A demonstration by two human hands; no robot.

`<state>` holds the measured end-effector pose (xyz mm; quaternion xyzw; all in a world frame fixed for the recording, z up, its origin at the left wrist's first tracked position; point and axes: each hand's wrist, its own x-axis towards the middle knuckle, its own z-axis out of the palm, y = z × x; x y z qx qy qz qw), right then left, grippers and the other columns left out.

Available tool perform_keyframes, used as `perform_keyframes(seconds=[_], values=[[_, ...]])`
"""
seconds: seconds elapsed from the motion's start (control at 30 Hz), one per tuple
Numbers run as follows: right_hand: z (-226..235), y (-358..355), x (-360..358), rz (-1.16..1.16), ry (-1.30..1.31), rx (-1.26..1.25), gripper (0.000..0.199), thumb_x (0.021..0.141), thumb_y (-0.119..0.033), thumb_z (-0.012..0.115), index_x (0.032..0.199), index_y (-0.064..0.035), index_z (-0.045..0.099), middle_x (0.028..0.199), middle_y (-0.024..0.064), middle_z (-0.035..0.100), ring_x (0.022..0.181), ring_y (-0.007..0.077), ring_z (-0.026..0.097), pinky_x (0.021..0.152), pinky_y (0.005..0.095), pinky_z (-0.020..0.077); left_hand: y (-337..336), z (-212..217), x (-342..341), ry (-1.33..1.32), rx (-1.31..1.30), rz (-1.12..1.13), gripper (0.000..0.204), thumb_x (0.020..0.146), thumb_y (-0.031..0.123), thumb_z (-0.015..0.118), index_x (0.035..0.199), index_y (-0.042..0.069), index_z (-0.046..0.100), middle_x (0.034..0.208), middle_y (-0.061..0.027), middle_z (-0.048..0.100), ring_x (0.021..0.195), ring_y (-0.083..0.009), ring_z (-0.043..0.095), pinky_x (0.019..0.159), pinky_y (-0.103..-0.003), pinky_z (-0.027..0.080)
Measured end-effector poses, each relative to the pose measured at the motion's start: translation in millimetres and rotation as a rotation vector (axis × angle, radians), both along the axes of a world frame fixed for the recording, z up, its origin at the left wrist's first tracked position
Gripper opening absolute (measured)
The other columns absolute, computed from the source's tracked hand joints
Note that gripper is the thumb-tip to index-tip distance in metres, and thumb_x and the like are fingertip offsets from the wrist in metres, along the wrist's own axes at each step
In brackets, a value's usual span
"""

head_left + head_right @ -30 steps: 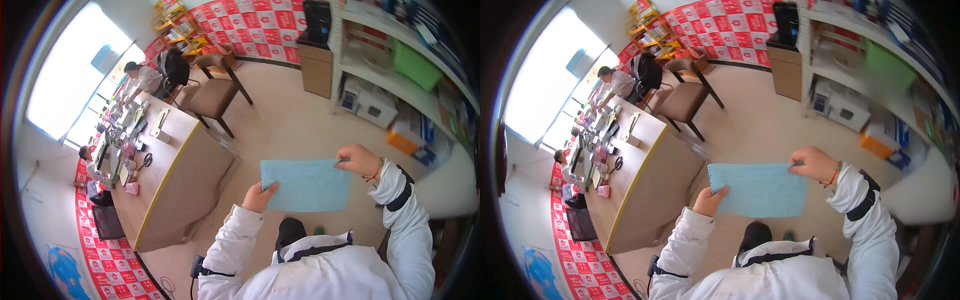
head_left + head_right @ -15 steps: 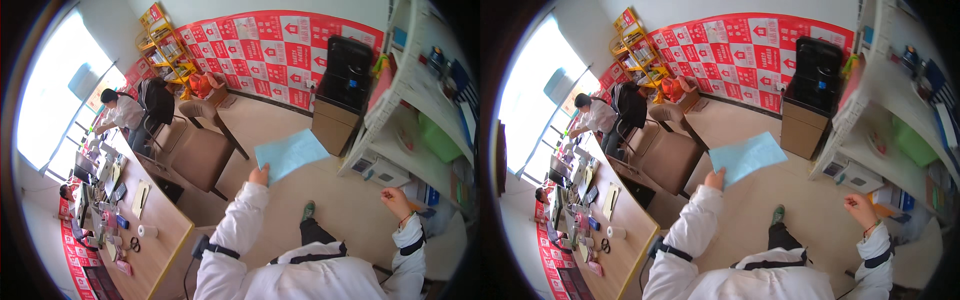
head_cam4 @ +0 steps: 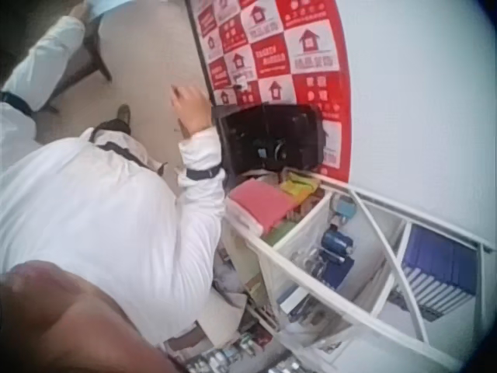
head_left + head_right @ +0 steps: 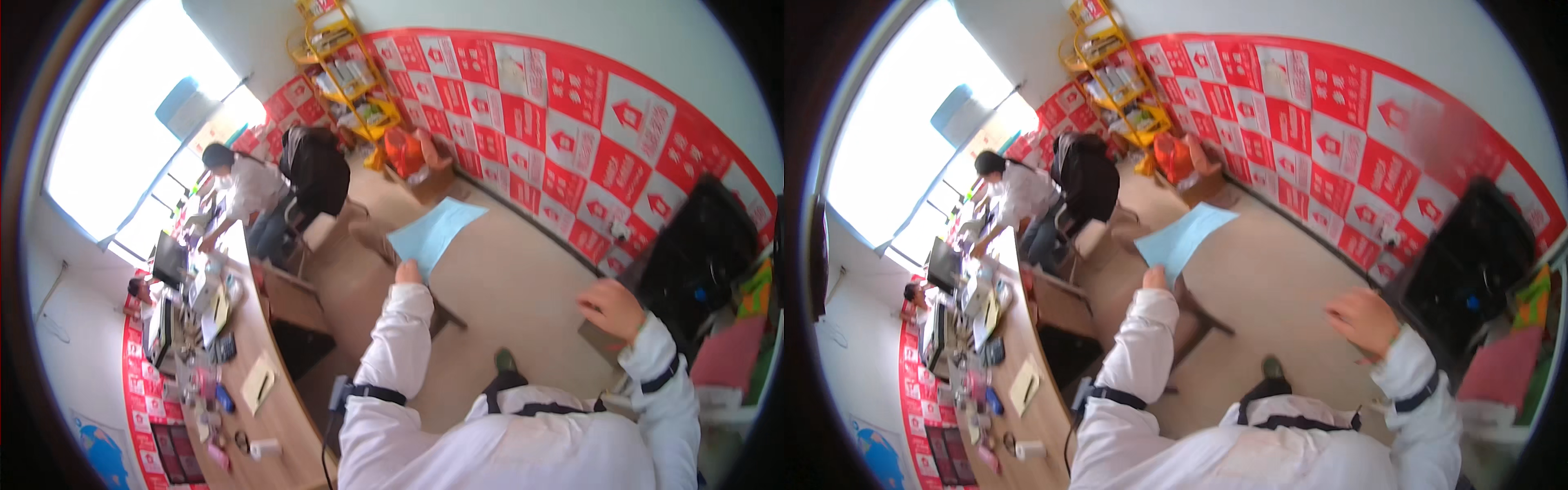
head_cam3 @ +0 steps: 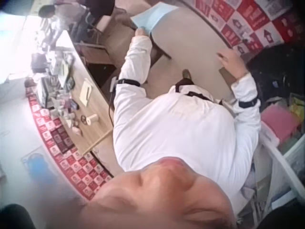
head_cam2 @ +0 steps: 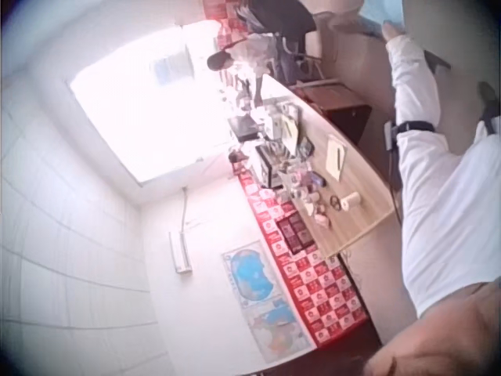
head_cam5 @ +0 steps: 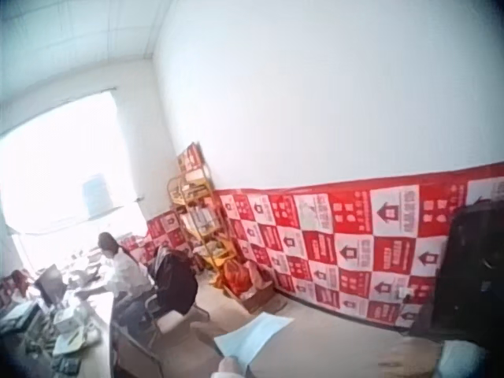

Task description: The recorder waits at a desk for a colleague to print and dispense a long strip of labels from a printer, then collects a blue document.

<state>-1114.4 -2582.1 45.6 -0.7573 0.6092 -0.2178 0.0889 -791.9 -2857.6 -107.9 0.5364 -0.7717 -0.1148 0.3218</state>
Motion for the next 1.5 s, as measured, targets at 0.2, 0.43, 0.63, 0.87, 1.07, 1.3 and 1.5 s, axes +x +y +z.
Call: perform_keyframes(seconds=[0.2,0.43,0.63,0.87,1.07,1.3,1.5], values=[[-62.0,-13.3,-140.0,-0.526,-0.358,0.252,0.012,0.066,-0.01,0.055,0.075,-0.0014,0.056,0.071,0.0114,0.054,0.069,0.0244,0.053,0.062,0.0297,0.0413,-181.3,-42.4,-87.4,0.663,0.456,0.441,0.031,0.076,0.019,0.043,0.096,-0.004,0.048,0.083,-0.0202,0.055,0.076,-0.0273,0.055,0.065,-0.035,0.043],[-82.1,-240.9,-230.5,-0.323,-0.323,0.296,0.012,0.065,-0.009,0.054,0.075,-0.0016,0.056,0.071,0.0121,0.056,0.067,0.0261,0.053,0.06,0.0309,0.0416,-316.4,3.9,-98.9,0.802,0.462,0.557,0.029,0.076,0.021,0.043,0.094,-0.001,0.047,0.078,-0.0139,0.054,0.06,-0.0222,0.053,0.045,-0.031,0.043],[-44.6,-569.0,-136.4,0.321,-0.276,0.334,0.018,0.07,-0.016,0.052,0.081,-0.0016,0.055,0.075,0.0133,0.055,0.072,0.0269,0.052,0.064,0.0328,0.0411,-384.7,-14.9,-11.3,0.762,0.353,0.959,0.028,0.077,0.019,0.042,0.091,-0.004,0.048,0.078,-0.016,0.054,0.061,-0.024,0.053,0.046,-0.032,0.043],[-83.2,-750.7,-83.6,0.533,0.279,0.35,0.017,0.067,-0.018,0.052,0.076,-0.0047,0.057,0.072,0.0129,0.056,0.07,0.029,0.053,0.062,0.0361,0.0418,-466.9,-16.7,87.8,0.73,0.176,1.234,0.029,0.074,0.018,0.046,0.09,-0.005,0.05,0.08,-0.0203,0.055,0.071,-0.0296,0.055,0.062,-0.036,0.043],[-111.7,-824.9,-128.9,0.484,0.225,0.571,0.017,0.066,-0.015,0.053,0.075,-0.0017,0.058,0.073,0.0152,0.057,0.071,0.0282,0.054,0.064,0.0332,0.0429,-511.8,-24.3,122.9,0.662,0.195,1.403,0.027,0.075,0.018,0.047,0.086,-0.007,0.051,0.084,-0.0248,0.053,0.079,-0.0368,0.052,0.068,-0.038,0.041],[-117.7,-1019.1,-24.1,0.613,0.153,0.49,0.016,0.065,-0.014,0.053,0.074,-0.0017,0.058,0.072,0.0145,0.056,0.071,0.0283,0.054,0.065,0.0334,0.0425,-528.8,6.3,218.2,0.71,0.076,1.65,0.03,0.077,0.018,0.042,0.089,-0.008,0.049,0.084,-0.024,0.054,0.078,-0.0345,0.053,0.067,-0.037,0.04],[-107.5,-1131.2,196.4,1.116,0.142,0.357,0.017,0.066,-0.016,0.052,0.076,-0.0037,0.058,0.073,0.0137,0.056,0.071,0.0286,0.054,0.066,0.0344,0.0429,-505.0,-20.5,319.7,1.024,-0.214,1.912,0.033,0.068,0.015,0.037,0.087,-0.009,0.05,0.079,-0.024,0.054,0.07,-0.033,0.054,0.063,-0.036,0.042]])
